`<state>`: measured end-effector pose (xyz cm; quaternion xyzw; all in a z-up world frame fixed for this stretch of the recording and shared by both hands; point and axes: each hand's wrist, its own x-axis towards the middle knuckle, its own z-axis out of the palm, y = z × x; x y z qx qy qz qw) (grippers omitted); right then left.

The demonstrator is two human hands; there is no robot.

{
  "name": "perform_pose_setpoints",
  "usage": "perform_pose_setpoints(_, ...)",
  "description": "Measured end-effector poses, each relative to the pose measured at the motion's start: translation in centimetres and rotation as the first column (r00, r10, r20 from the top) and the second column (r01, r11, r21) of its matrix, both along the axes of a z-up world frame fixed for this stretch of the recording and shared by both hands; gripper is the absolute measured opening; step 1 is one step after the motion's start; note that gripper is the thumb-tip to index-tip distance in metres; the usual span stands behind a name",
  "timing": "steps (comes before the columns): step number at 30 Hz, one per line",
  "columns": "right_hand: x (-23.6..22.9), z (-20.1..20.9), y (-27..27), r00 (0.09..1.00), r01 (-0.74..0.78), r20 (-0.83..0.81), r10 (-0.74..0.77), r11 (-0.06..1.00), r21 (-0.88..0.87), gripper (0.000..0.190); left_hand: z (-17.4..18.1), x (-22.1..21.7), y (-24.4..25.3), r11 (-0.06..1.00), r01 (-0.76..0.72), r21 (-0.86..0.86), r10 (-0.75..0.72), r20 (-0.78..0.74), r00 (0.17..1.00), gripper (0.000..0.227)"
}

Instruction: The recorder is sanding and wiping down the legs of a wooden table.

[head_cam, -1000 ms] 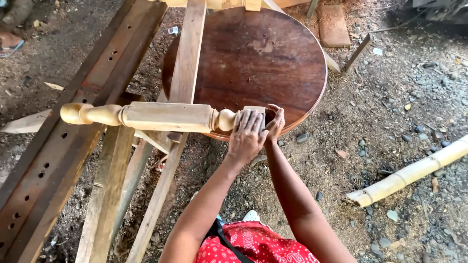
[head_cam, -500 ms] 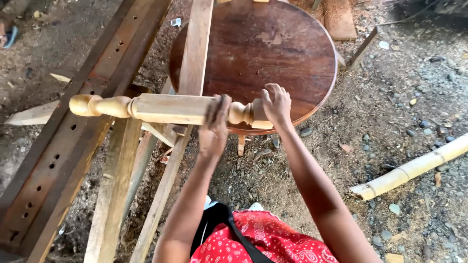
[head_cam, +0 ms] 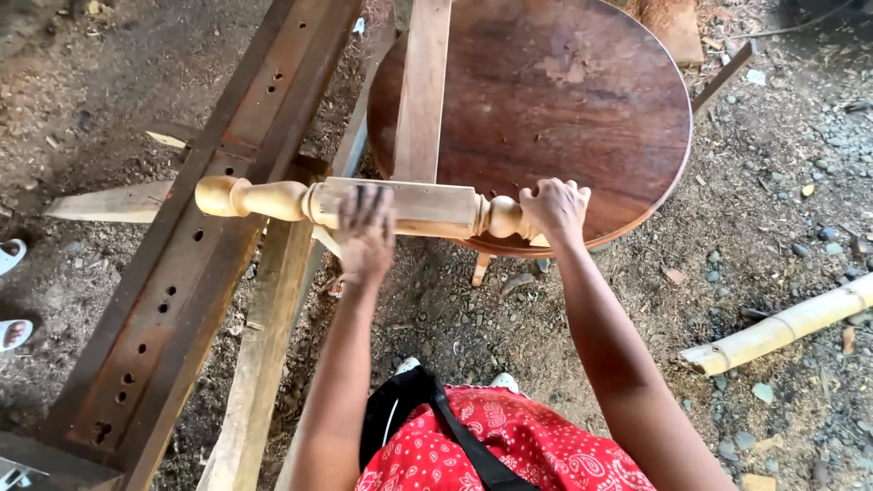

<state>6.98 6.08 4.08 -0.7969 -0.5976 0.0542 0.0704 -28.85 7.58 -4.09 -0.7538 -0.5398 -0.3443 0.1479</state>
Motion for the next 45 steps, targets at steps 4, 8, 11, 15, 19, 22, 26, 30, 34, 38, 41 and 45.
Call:
perform_pose_setpoints(4, -0.4, 0.5, -0.2, 1.000, 0.017, 0.000, -0.017, 1.000, 0.012, 0.042, 1.2, -4.9, 1.0, 0.970, -0.154, 0.190, 0.163, -0.037, 0.986, 0.032)
perform_pose_setpoints(8, -1.1, 1.2, 0.1, 0.996, 0.087, -0.009, -0.087, 0.996, 0.010, 0.041, 4.1, 2.0, -0.7, 0.987, -0.130, 0.090, 0.124, 0.062, 0.990, 0.034)
perform_pose_setpoints(11, -1.2, 1.6, 0.0, 0.989, 0.141, -0.042, -0.141, 0.990, -0.005, 0.043, 5.0, 8.9, -2.4, 0.996, 0.083, 0.013, -0.083, 0.045, 0.995, 0.039)
perform_pose_setpoints(15, -1.1, 1.6, 0.2, 0.979, 0.194, -0.063, -0.193, 0.981, 0.017, 0.044, 4.7, 14.8, -2.3, 0.956, 0.281, 0.086, -0.280, -0.017, 0.960, 0.043)
perform_pose_setpoints(19, -0.5, 0.2, 0.5, 0.970, 0.233, -0.079, -0.229, 0.971, 0.047, 0.044, 5.6, 10.5, -1.8, 0.926, 0.351, -0.141, -0.361, -0.048, 0.932, 0.045)
perform_pose_setpoints(22, -1.1, 0.8, 0.5, 0.961, 0.264, -0.098, -0.260, 0.964, 0.031, 0.041, 8.6, 3.0, -0.9, 0.902, 0.420, -0.096, -0.417, 0.056, 0.907, 0.038)
perform_pose_setpoints(26, -2.0, 2.2, 0.3, 0.956, 0.279, -0.097, -0.278, 0.960, 0.005, 0.041, 5.8, -4.7, 0.4, 0.987, 0.115, -0.108, -0.126, -0.097, 0.987, 0.037)
perform_pose_setpoints(30, -2.6, 3.1, 0.2, 0.951, 0.294, -0.100, -0.293, 0.956, -0.007, 0.041, 5.1, -2.5, 0.2, 0.982, 0.037, -0.185, -0.050, -0.068, 0.996, 0.038)
perform_pose_setpoints(34, -2.3, 2.9, 0.3, 0.948, 0.305, -0.093, -0.303, 0.953, -0.002, 0.039, 5.0, 7.5, -0.6, 0.952, 0.288, -0.100, -0.295, -0.062, 0.954, 0.040)
perform_pose_setpoints(38, -1.7, 2.3, 0.6, 0.952, 0.282, -0.126, -0.280, 0.959, -0.002, 0.039, 4.9, 8.6, -0.4, 0.819, 0.570, -0.070, -0.574, -0.129, 0.809, 0.042)
perform_pose_setpoints(41, -1.3, 1.9, 0.7, 0.955, 0.270, -0.126, -0.268, 0.963, 0.001, 0.038, 7.7, 3.4, 0.3, 0.708, 0.706, 0.003, -0.693, -0.191, 0.695, 0.037)
perform_pose_setpoints(45, -1.3, 1.6, 0.6, 0.957, 0.266, -0.125, -0.263, 0.964, 0.006, 0.038, 6.6, -7.2, 2.8, 0.645, 0.754, -0.125, -0.746, -0.317, 0.585, 0.025)
